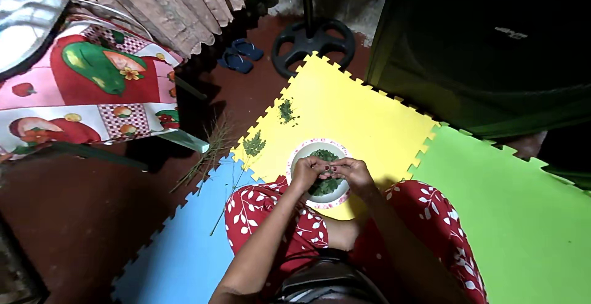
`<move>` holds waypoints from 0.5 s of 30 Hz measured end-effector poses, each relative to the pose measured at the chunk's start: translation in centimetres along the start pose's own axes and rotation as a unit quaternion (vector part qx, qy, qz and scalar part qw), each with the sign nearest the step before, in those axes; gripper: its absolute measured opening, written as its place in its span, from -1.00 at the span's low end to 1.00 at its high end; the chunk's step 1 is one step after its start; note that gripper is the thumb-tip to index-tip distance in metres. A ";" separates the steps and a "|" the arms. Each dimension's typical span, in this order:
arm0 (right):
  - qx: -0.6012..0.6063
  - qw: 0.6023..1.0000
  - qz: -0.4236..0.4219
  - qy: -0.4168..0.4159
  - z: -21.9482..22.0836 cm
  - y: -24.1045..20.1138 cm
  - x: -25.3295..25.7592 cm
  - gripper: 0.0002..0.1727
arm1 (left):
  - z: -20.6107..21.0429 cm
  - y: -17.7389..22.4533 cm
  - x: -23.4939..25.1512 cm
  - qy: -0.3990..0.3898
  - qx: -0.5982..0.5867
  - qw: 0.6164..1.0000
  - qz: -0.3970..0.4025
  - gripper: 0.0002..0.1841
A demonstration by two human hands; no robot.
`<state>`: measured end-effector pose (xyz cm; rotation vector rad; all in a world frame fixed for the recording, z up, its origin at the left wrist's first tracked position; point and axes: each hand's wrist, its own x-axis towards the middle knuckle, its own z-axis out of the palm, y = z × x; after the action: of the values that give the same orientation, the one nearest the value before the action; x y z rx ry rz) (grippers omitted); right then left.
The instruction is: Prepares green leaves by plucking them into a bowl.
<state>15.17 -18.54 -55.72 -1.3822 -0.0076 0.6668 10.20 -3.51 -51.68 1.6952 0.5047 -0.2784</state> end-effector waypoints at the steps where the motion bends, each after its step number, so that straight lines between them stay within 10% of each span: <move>1: -0.016 1.000 -0.007 -0.005 -0.1 0.1 0.1 -0.90 | -0.1 0.0 0.1 -0.006 0.013 1.000 -0.006 -0.85; 15: 0.000 1.000 0.014 0.014 -0.7 1.2 1.0 -0.85 | 0.3 -1.8 1.0 0.045 -0.118 0.990 -0.065 -0.89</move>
<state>15.77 -18.69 -57.39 -1.3948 0.0351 0.6711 10.26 -3.41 -53.74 1.4510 0.6897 -0.2268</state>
